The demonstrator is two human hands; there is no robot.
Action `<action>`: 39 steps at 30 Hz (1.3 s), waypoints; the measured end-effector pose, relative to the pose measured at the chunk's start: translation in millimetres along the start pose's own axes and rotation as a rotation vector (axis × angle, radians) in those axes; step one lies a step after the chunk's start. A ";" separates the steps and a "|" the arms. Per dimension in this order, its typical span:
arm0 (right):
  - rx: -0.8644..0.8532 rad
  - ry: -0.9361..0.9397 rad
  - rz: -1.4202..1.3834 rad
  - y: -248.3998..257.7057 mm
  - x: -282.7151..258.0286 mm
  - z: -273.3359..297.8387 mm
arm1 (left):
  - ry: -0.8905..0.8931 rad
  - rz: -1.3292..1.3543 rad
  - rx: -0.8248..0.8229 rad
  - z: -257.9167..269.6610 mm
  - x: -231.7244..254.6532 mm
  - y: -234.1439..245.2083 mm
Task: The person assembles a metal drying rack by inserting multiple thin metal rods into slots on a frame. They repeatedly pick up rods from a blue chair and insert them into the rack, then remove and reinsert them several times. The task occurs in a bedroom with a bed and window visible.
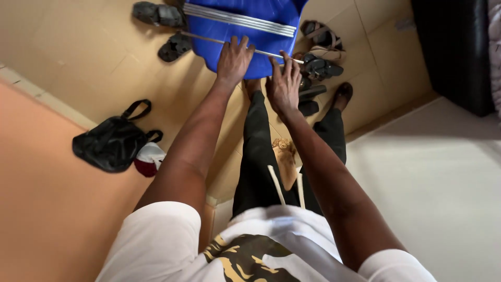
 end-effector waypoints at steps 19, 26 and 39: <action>-0.190 -0.031 -0.082 -62.4 12.6 -6.0 | 0.069 -0.028 0.037 -6.1 -35.0 -106.9; -0.092 -0.014 -0.097 7.7 10.4 -5.8 | 0.026 0.095 0.073 10.3 42.2 -34.0; 0.332 -0.117 -0.243 238.6 114.7 97.5 | 0.022 0.499 -0.023 -72.7 269.3 233.4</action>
Point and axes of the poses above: each hand's wrist, its own z-axis away from the middle knuckle, its own y-axis out of the back of the hand, x = y × z, the point moved 3 cm from there along -z, towards the middle knuckle, and after that the axes turned 4 degrees about z, right-handed, at the moved point
